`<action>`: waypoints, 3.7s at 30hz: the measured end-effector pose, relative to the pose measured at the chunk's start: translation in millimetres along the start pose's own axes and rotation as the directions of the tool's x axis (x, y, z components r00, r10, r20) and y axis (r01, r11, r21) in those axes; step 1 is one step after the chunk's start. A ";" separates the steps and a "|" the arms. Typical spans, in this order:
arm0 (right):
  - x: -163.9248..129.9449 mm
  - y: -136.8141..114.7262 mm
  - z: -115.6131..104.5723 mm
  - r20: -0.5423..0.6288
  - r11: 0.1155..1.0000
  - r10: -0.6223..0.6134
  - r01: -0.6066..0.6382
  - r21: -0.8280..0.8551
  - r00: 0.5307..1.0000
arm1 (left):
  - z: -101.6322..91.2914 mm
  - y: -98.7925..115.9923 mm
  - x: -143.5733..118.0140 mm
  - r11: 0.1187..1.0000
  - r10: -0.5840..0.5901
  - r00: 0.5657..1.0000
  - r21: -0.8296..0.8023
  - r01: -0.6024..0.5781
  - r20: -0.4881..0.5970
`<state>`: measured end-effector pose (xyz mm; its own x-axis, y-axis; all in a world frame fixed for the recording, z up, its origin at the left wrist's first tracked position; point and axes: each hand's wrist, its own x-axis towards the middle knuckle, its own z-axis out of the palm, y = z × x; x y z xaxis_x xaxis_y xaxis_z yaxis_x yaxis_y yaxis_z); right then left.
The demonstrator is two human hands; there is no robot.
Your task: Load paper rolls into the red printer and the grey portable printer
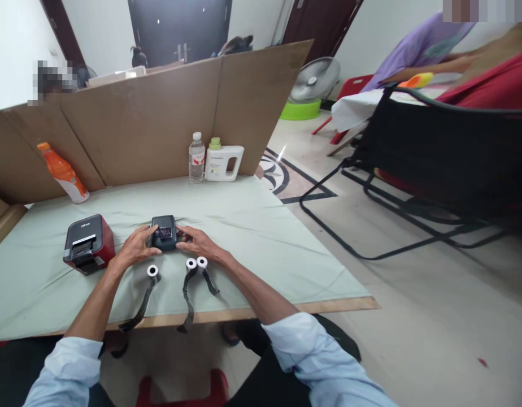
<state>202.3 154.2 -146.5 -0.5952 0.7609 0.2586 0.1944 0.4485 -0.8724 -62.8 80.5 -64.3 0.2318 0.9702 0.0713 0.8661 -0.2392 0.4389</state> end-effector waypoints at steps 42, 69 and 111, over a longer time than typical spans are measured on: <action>-14.8 -53.8 -101.9 -0.075 0.861 0.360 -0.362 -0.358 0.930 | 43.2 87.4 77.3 0.997 0.014 0.986 0.067 -0.025 0.164; -17.1 -39.8 -87.7 -0.363 0.907 0.151 -0.275 -0.319 0.919 | -139.1 -17.2 -89.5 0.959 -0.241 0.701 -0.056 0.277 -0.671; 7.2 -115.8 19.0 0.187 0.981 -0.035 -0.002 0.192 0.982 | -24.8 27.9 -42.7 0.576 -0.319 0.934 -0.815 0.055 -0.162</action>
<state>160.8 98.8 -51.5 -0.7368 0.6437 0.2066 0.0419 0.3485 -0.9364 -59.5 33.4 -32.9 -0.1316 0.9887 0.0722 0.1507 -0.0520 0.9872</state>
